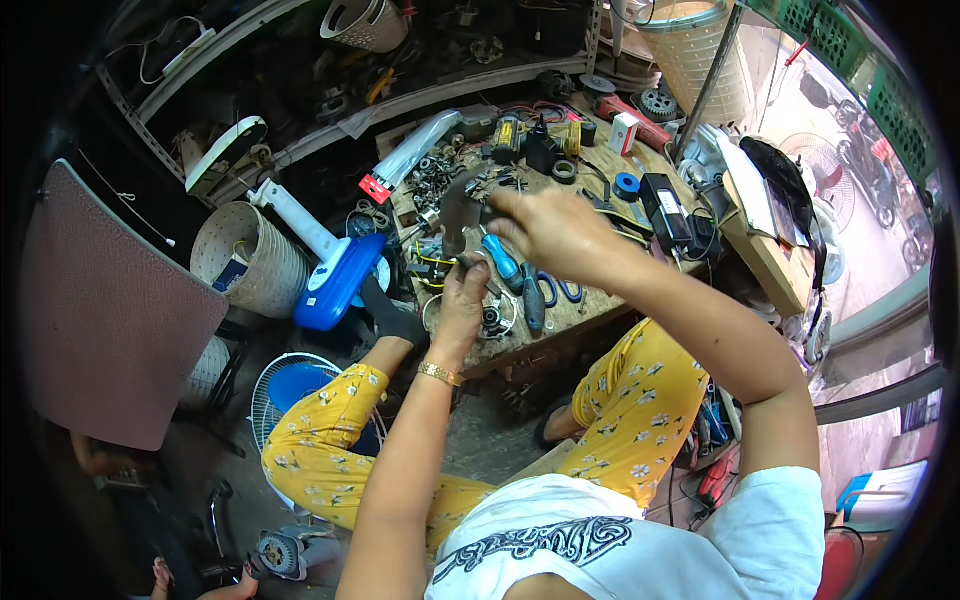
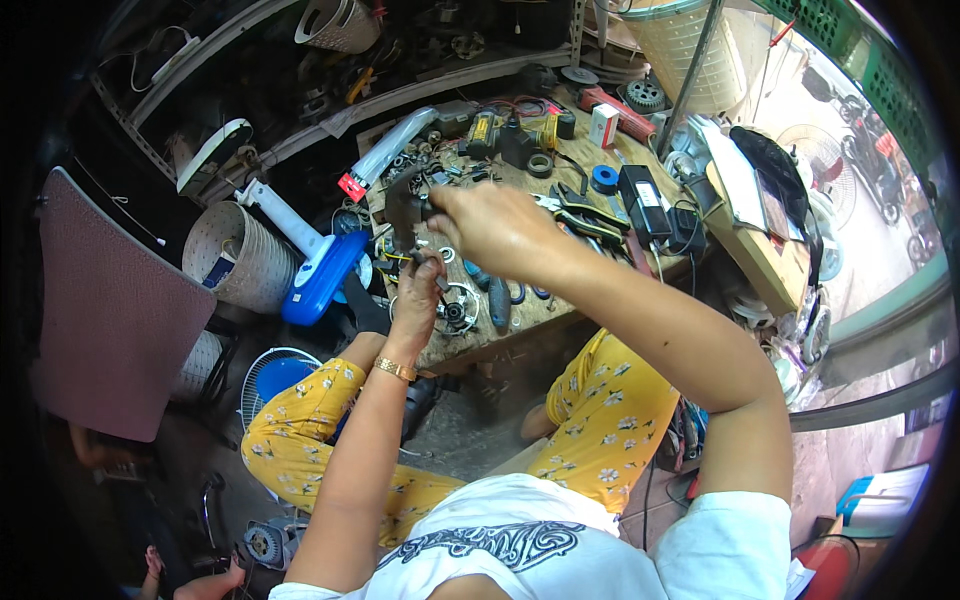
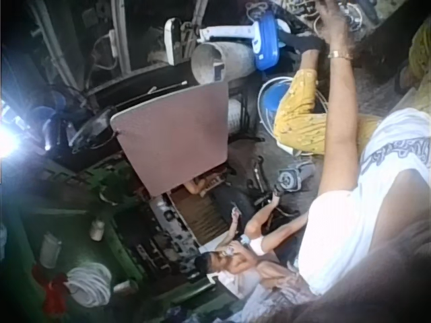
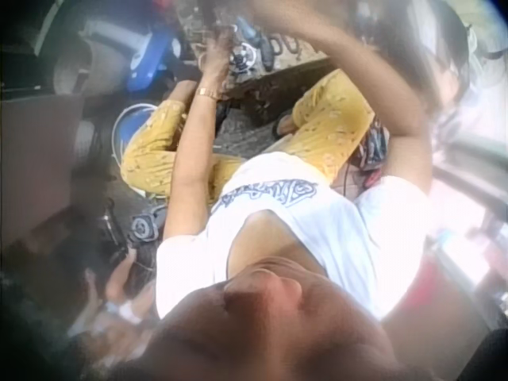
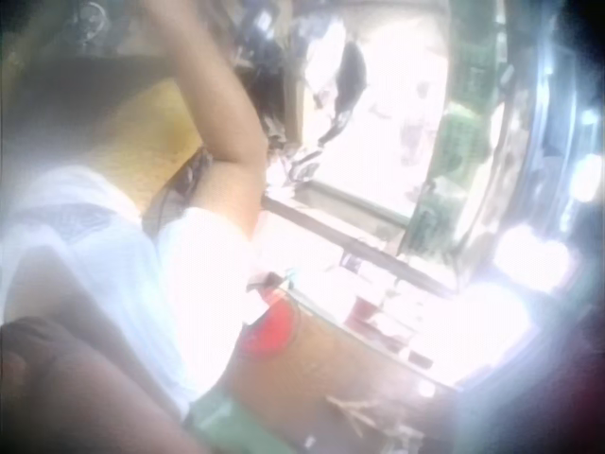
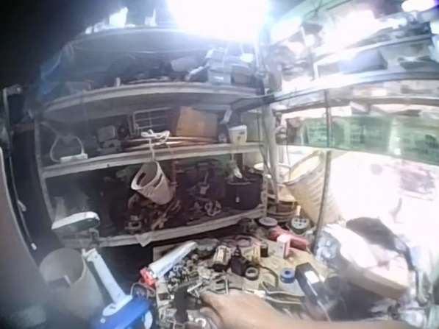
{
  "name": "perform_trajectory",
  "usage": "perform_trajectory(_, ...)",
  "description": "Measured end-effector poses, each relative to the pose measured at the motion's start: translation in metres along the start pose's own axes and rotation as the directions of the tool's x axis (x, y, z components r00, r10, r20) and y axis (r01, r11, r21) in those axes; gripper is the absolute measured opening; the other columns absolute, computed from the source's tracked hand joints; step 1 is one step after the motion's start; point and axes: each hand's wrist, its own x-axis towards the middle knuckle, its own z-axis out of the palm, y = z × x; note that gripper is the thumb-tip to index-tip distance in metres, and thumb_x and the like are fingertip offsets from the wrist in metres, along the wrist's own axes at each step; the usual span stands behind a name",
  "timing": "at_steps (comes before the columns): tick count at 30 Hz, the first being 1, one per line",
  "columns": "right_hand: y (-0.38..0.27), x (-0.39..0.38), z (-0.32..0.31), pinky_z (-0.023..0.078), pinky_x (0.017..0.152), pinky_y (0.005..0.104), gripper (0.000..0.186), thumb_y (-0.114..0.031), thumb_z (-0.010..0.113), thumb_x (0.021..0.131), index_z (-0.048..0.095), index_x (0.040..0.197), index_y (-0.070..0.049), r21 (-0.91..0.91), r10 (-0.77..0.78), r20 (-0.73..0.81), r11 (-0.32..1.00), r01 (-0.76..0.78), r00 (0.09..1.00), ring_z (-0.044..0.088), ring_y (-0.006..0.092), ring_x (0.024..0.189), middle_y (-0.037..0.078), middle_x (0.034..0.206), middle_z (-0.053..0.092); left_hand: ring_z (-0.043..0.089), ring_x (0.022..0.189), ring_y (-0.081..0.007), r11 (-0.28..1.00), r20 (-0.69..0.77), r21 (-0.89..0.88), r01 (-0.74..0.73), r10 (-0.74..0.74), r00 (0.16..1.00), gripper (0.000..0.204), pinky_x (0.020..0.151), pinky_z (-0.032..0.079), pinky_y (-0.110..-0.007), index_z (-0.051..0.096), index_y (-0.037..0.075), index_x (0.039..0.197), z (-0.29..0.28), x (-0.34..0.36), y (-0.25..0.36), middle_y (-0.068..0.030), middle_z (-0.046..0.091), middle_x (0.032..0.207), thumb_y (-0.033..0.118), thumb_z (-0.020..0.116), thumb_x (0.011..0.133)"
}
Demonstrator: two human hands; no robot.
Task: The person repairs an electric fan motor by using a screwdriver to remove screws, using pliers to pull at internal components, and using a hammer to tap a metal shaft into the motor housing.
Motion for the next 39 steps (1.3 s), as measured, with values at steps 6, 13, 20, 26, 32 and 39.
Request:
perform_trajectory(6, 0.001, 0.009, -0.06, 0.047, 0.068, 0.0329, 0.029, -0.024, 0.059, 0.095, 0.063, 0.106, 0.002, 0.522, 0.035, -0.423, 0.826, 0.212, 0.906, 0.061, 0.0198, 0.073, 0.012, 0.085, 0.066, 0.032, 0.069, -0.0044, 0.994, 0.071, 0.108, -0.034, 0.026, 0.997, 0.022, 0.062, 0.028, -0.022, 0.052, 0.013, 0.096, 0.008, 0.0, 0.004, 0.0079, 0.038, 0.077, 0.034, 0.056, 0.097)
perform_trajectory(13, 0.036, -0.029, -0.065, 0.031, 0.041, 0.0192, 0.024, -0.028, 0.055, 0.099, 0.058, 0.104, -0.004, 0.768, 0.344, -0.23, 0.638, -0.047, 0.91, 0.042, 0.0025, 0.046, -0.004, 0.062, 0.049, 0.034, 0.068, -0.0052, 0.994, 0.114, 0.101, -0.051, 0.039, 0.993, 0.035, 0.061, 0.029, -0.022, 0.052, 0.012, 0.093, -0.018, 0.015, 0.011, 0.0058, 0.041, 0.079, 0.046, 0.053, 0.098)
perform_trajectory(20, 0.058, -0.072, -0.034, 0.034, 0.04, 0.0176, 0.023, -0.028, 0.057, 0.098, 0.055, 0.102, -0.005, 0.836, 0.512, -0.072, 0.499, -0.229, 0.856, 0.045, 0.0035, 0.046, 0.0, 0.067, 0.054, 0.034, 0.063, -0.0061, 0.991, 0.11, -0.132, -0.003, 0.018, 0.994, 0.033, 0.06, 0.03, -0.022, 0.051, 0.011, 0.088, -0.007, 0.015, 0.039, 0.0043, 0.041, 0.074, 0.042, 0.053, 0.098)
perform_trajectory(26, 0.036, -0.066, 0.05, 0.043, 0.041, 0.0229, 0.037, -0.023, 0.071, 0.088, 0.049, 0.11, -0.003, 0.804, 0.494, 0.168, 0.432, -0.408, 0.853, 0.052, 0.0086, 0.047, 0.001, 0.067, 0.051, 0.059, 0.061, -0.0163, 0.85, -0.098, 0.519, -0.092, 0.166, 0.981, 0.034, 0.06, 0.047, -0.03, 0.066, 0.004, 0.089, -0.036, 0.003, 0.06, -0.0021, 0.064, 0.075, 0.038, 0.064, 0.091)
perform_trajectory(32, 0.049, -0.019, 0.142, 0.052, 0.077, 0.0488, 0.057, -0.035, 0.082, 0.072, 0.058, 0.102, 0.006, 0.27, 0.351, -0.153, 0.914, -0.303, 0.924, 0.065, 0.0441, 0.087, 0.027, 0.091, 0.067, 0.066, 0.087, -0.0394, 0.407, -0.331, 0.859, 0.31, -0.019, 0.943, 0.045, 0.078, 0.049, -0.045, 0.071, 0.001, 0.09, -0.051, -0.029, 0.016, -0.0206, 0.07, 0.087, 0.044, 0.065, 0.082)
perform_trajectory(39, 0.054, -0.018, 0.154, 0.053, 0.08, 0.0489, 0.045, -0.023, 0.08, 0.07, 0.062, 0.102, 0.004, 0.244, 0.496, -0.01, 0.843, -0.479, 0.868, 0.066, 0.043, 0.092, 0.027, 0.098, 0.067, 0.069, 0.071, -0.0341, 0.578, -0.426, 0.758, 0.303, 0.087, 0.9, 0.049, 0.068, 0.051, -0.041, 0.069, -0.004, 0.079, -0.054, -0.035, -0.015, -0.0206, 0.07, 0.077, 0.045, 0.071, 0.08)
